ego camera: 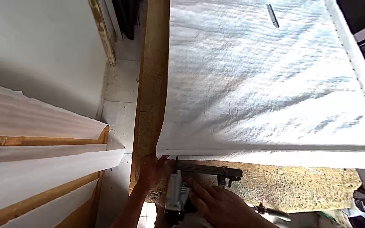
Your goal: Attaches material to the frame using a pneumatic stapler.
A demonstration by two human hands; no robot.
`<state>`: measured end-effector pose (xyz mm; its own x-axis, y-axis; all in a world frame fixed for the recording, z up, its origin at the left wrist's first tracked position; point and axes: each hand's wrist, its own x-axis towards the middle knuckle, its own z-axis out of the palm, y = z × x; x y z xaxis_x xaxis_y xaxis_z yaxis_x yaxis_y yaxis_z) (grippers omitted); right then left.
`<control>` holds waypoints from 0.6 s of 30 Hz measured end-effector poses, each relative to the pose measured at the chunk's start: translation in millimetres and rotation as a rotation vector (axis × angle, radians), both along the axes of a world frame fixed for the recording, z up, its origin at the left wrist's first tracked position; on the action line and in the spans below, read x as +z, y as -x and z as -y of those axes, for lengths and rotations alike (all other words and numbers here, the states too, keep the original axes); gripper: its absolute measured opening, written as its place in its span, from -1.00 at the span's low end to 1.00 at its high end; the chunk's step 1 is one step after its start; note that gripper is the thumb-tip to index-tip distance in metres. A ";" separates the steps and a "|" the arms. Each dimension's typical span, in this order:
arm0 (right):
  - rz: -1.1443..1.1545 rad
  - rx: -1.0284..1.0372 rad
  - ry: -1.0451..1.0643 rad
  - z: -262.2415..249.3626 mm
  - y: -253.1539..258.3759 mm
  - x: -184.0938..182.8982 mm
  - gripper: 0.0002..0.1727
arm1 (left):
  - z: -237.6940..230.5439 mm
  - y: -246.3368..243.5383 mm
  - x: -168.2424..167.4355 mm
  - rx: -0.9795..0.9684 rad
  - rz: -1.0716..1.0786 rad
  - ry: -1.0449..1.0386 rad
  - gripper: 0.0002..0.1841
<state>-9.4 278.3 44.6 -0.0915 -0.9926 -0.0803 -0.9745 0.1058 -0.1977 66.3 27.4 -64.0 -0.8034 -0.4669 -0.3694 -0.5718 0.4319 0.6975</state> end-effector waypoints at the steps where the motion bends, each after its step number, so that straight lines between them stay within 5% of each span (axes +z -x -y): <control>1: -0.034 0.024 0.013 3.4 0.3 -10.4 -0.73 | 1.1 1.4 0.7 -0.009 -0.014 0.013 -0.63; 8: -0.086 -0.062 -0.023 4.1 -13.2 -25.3 -0.74 | 3.2 -10.1 -11.1 -0.023 -0.058 -0.024 -0.68; 12: -0.079 0.004 -0.096 -45.4 2.3 7.7 -0.74 | -29.7 -16.0 -9.7 0.193 -0.095 -0.613 -0.69; 15: -0.149 0.012 -0.102 -100.2 22.2 15.9 -0.73 | -102.5 11.8 12.2 0.220 -0.096 -0.933 -0.56; 18: -0.162 0.024 -0.170 -142.3 47.4 20.4 -0.71 | -175.2 59.0 14.3 0.340 -0.154 -1.138 -0.64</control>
